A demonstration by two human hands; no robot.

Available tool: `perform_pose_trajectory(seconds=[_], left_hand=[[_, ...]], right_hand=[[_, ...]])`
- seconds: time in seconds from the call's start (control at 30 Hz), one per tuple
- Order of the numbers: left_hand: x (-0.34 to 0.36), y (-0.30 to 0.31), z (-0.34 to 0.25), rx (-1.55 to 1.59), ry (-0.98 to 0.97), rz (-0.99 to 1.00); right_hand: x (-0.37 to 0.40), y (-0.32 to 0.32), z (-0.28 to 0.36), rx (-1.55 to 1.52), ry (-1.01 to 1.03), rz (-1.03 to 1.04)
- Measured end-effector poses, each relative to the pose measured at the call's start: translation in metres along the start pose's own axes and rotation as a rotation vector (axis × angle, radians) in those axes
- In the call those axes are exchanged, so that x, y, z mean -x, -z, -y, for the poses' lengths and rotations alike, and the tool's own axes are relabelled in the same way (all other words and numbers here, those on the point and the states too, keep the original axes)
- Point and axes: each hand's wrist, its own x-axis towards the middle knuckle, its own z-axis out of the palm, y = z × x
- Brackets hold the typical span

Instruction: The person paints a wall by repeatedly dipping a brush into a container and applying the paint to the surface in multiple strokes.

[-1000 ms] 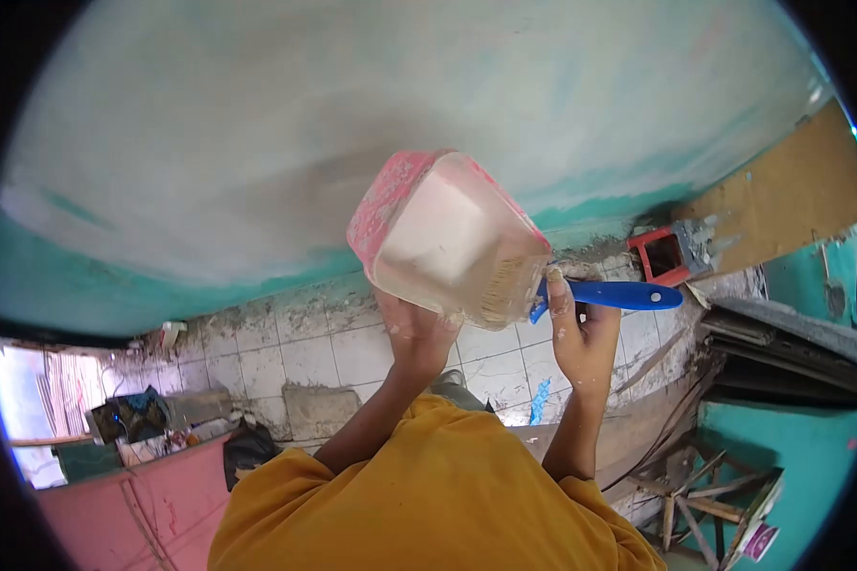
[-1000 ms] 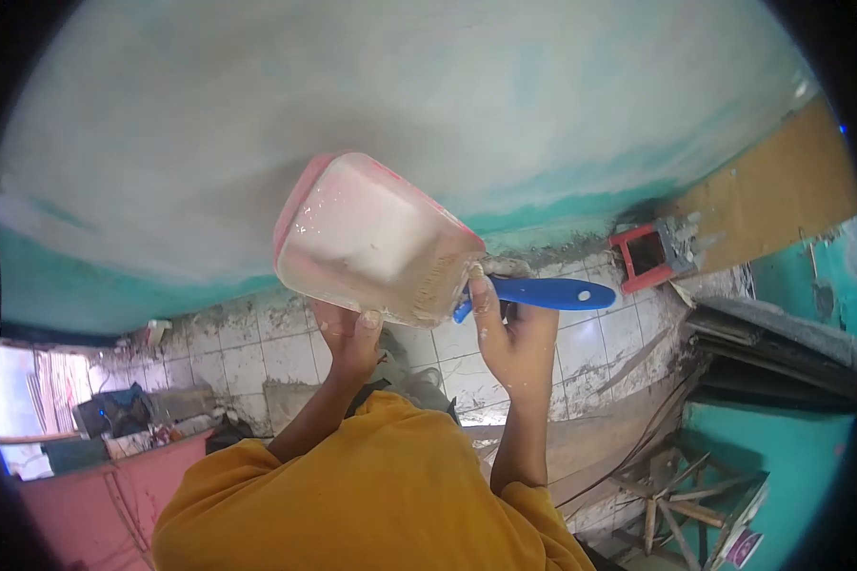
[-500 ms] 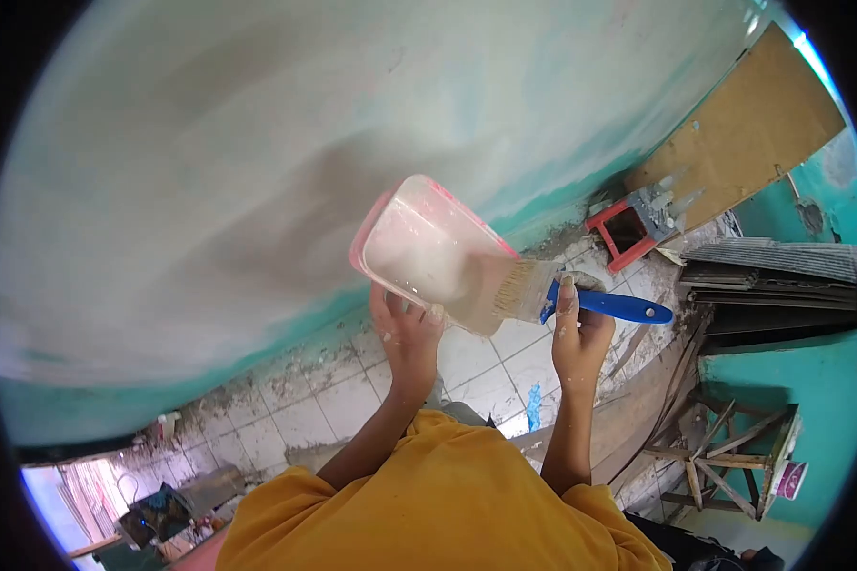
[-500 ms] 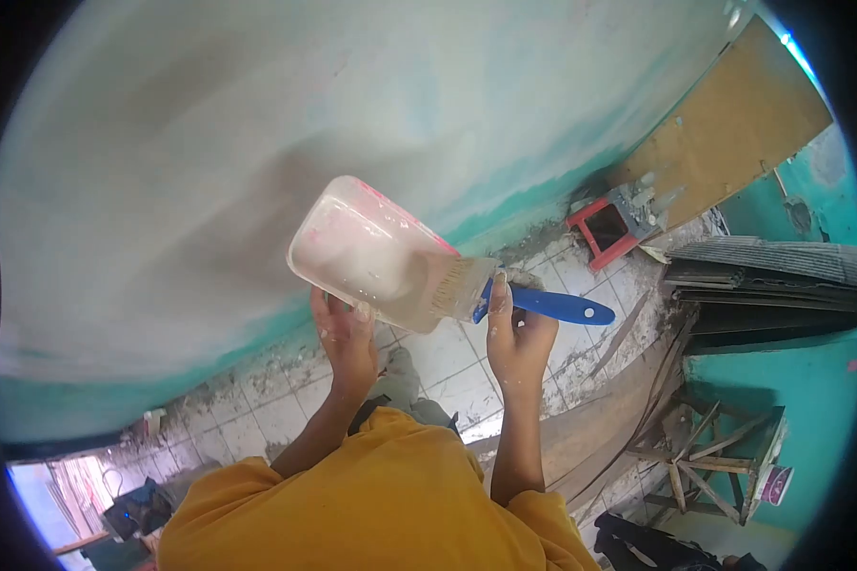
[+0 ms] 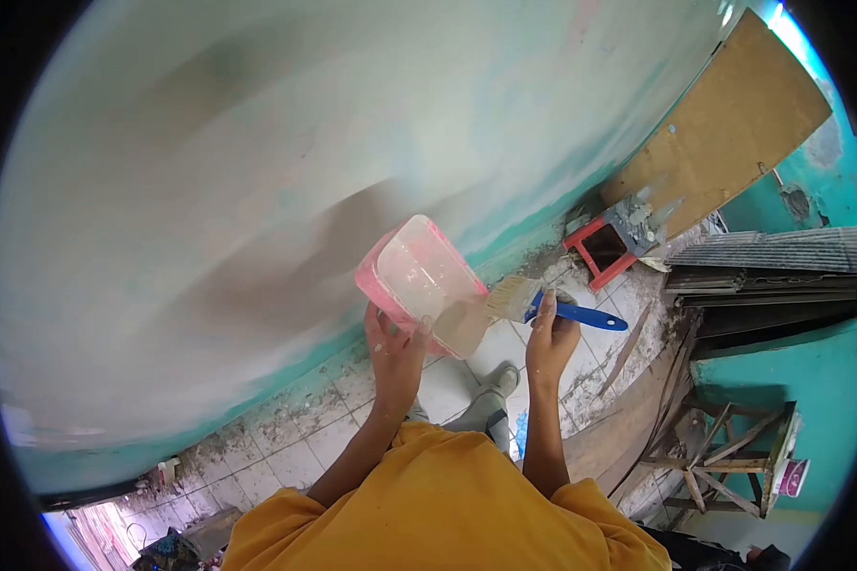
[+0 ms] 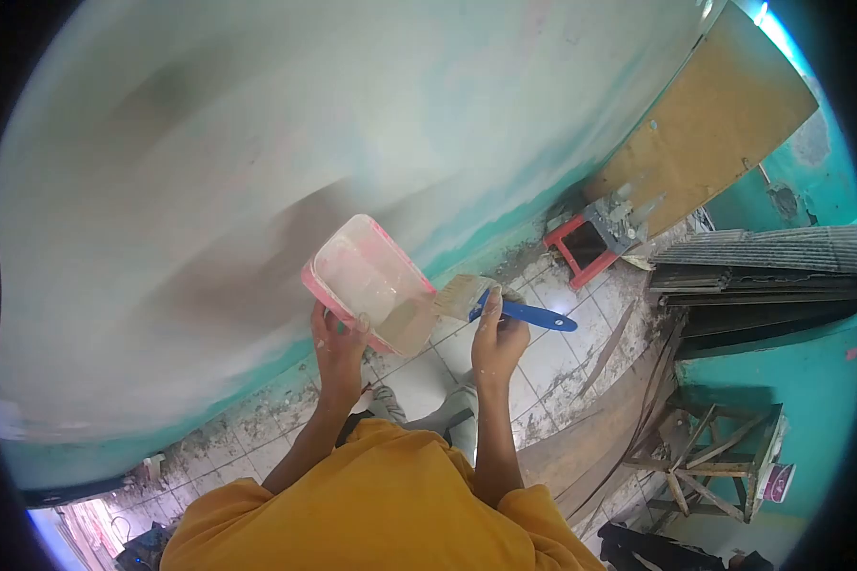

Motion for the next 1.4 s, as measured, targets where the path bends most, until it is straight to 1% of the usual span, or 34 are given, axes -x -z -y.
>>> perform_pose_trajectory(seconds=[0.1, 0.17, 0.23, 0.37, 0.43, 0.47, 0.53, 0.6, 0.63, 0.7, 0.73, 0.77, 0.83, 0.87, 0.93, 1.03, 1.1, 1.17, 1.23, 1.3, 1.37, 1.4], left_hand=[[-0.016, -0.025, 0.017, -0.046, -0.016, 0.012], [-0.025, -0.051, 0.029, -0.076, -0.026, 0.017], [-0.03, -0.084, 0.034, 0.002, 0.048, -0.029], [-0.042, -0.139, 0.056, 0.028, 0.052, -0.032], [-0.047, -0.172, 0.059, 0.066, 0.102, -0.074], [-0.05, -0.186, 0.063, 0.062, 0.096, -0.067], [-0.056, -0.208, 0.072, 0.083, 0.146, -0.123], [-0.063, -0.226, 0.083, 0.086, 0.153, -0.115], [-0.067, -0.233, 0.087, 0.091, 0.165, -0.116], [-0.075, -0.248, 0.089, 0.085, 0.171, -0.098], [-0.079, -0.254, 0.091, 0.084, 0.189, -0.082], [-0.085, -0.26, 0.094, 0.078, 0.179, -0.072], [-0.096, -0.268, 0.099, 0.017, 0.194, -0.103], [-0.104, -0.271, 0.1, 0.013, 0.183, -0.088], [-0.118, -0.275, 0.102, 0.042, 0.249, -0.052], [-0.139, -0.279, 0.108, 0.036, 0.226, -0.01], [-0.147, -0.287, 0.108, 0.074, 0.192, 0.015], [-0.159, -0.295, 0.108, 0.106, 0.153, 0.034], [-0.167, -0.301, 0.106, 0.105, 0.191, 0.0], [-0.169, -0.313, 0.099, 0.119, 0.177, -0.002], [-0.177, -0.327, 0.099, 0.14, 0.162, -0.001], [-0.179, -0.332, 0.104, 0.142, 0.159, 0.014]], right_hand=[[-0.036, 0.015, -0.022, 0.056, -0.017, -0.012], [-0.066, 0.027, -0.025, 0.012, -0.039, -0.037], [-0.099, 0.045, -0.032, 0.013, -0.038, -0.03], [-0.164, 0.078, -0.038, -0.024, -0.026, -0.044], [-0.195, 0.096, -0.046, -0.161, -0.088, -0.019], [-0.208, 0.105, -0.05, -0.159, -0.118, -0.005], [-0.227, 0.11, -0.049, -0.199, -0.139, -0.034], [-0.244, 0.12, -0.051, -0.235, -0.195, -0.049], [-0.251, 0.125, -0.054, -0.246, -0.192, -0.053], [-0.268, 0.128, -0.06, -0.336, -0.251, -0.106], [-0.276, 0.132, -0.058, -0.36, -0.289, -0.086], [-0.284, 0.133, -0.061, -0.372, -0.283, -0.091], [-0.298, 0.132, -0.067, -0.455, -0.316, -0.171], [-0.306, 0.133, -0.066, -0.46, -0.301, -0.157], [-0.324, 0.131, -0.064, -0.512, -0.288, -0.167], [-0.351, 0.132, -0.06, -0.59, -0.214, -0.139], [-0.368, 0.13, -0.051, -0.517, -0.187, -0.135], [-0.392, 0.128, -0.052, -0.531, -0.153, -0.15], [-0.414, 0.125, -0.046, -0.47, -0.119, -0.178], [-0.439, 0.123, -0.035, -0.486, -0.077, -0.201], [-0.471, 0.125, -0.03, -0.432, -0.003, -0.217], [-0.487, 0.131, -0.029, -0.416, -0.005, -0.152]])
